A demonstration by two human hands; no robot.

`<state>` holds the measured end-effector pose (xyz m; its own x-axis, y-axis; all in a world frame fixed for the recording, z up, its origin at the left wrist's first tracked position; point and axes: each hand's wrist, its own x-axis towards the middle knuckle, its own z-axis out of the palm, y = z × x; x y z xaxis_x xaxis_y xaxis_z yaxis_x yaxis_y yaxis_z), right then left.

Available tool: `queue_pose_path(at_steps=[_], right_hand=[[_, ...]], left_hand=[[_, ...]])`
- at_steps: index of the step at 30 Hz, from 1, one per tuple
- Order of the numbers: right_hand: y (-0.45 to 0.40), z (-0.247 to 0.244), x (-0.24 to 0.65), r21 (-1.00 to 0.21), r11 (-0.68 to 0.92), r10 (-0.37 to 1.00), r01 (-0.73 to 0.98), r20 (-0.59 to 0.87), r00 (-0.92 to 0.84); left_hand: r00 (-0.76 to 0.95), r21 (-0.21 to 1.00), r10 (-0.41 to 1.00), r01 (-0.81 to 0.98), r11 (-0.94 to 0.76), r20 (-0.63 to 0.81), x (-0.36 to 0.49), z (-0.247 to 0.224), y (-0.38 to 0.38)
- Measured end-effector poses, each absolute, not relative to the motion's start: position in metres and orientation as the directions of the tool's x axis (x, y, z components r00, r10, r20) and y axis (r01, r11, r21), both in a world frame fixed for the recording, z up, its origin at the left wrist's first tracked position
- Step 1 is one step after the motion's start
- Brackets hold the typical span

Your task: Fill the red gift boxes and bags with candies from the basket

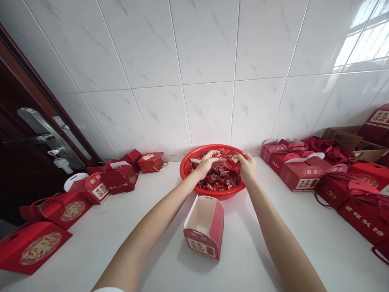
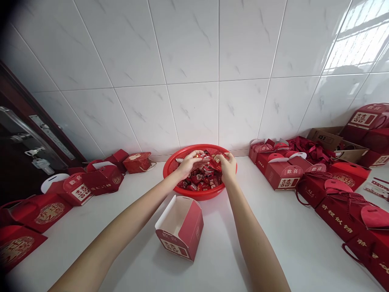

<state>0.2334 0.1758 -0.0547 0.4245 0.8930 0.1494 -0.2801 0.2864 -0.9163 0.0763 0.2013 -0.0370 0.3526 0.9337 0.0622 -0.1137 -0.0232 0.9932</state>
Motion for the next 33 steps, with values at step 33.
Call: queue_pose_path(at_steps=[33], right_hand=[[0.166, -0.048, 0.233, -0.925, 0.156, 0.975, -0.347, 0.089, 0.202]], left_hand=[[0.697, 0.601, 0.693, 0.637, -0.482, -0.184, 0.073, -0.064, 0.197]])
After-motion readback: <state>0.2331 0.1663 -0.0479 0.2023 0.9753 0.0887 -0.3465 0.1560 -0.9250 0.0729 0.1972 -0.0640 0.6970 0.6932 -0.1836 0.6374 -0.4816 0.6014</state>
